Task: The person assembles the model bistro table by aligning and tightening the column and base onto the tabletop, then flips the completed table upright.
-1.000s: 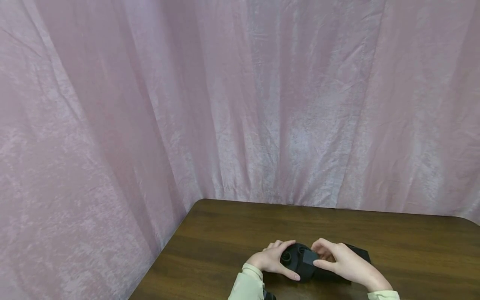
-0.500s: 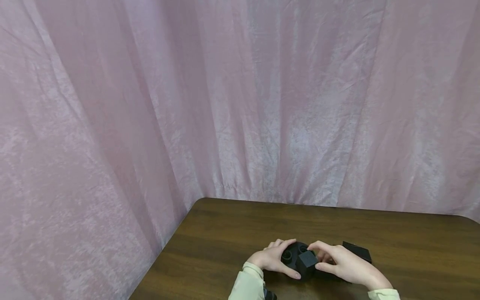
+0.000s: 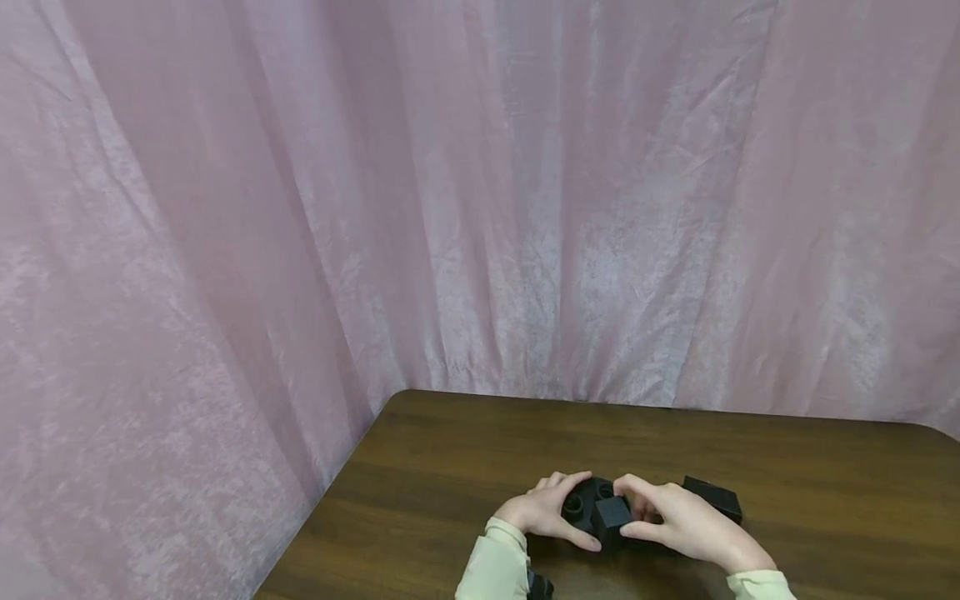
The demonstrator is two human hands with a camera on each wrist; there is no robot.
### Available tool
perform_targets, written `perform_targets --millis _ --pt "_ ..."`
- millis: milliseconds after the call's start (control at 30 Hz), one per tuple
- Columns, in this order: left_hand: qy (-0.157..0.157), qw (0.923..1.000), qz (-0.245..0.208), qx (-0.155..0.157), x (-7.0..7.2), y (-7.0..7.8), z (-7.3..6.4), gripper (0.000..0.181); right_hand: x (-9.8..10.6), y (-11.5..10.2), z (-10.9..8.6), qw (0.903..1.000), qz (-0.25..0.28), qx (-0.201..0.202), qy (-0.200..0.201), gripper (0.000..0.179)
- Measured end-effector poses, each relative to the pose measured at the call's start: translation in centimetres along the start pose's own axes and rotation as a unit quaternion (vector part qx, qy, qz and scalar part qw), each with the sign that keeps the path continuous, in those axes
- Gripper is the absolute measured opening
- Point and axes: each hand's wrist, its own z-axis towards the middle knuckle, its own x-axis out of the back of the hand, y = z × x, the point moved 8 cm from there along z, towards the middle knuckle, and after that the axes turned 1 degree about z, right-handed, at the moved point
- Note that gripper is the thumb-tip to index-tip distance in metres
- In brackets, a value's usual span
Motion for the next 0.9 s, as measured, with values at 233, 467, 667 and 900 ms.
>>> perform_targets --millis 233,467,667,900 --pt "0.002 0.9999 0.009 -0.004 0.0 0.0 0.2 0.090 0.3 0.1 0.1 0.9969 -0.071 -0.010 0.033 0.038" --pt "-0.009 0.9999 0.010 -0.006 -0.2 -0.1 0.3 0.090 0.5 2.1 -0.8 0.9985 -0.014 -0.052 -0.007 0.053" --pt "-0.036 0.9993 -0.006 -0.008 -0.5 -0.2 0.3 0.089 0.6 4.5 -2.1 0.9961 -0.004 -0.082 -0.032 0.057" --pt "-0.046 0.9986 -0.018 -0.016 -0.5 -0.1 0.2 0.089 -0.3 6.4 -2.5 0.9883 -0.013 -0.138 -0.063 0.030"
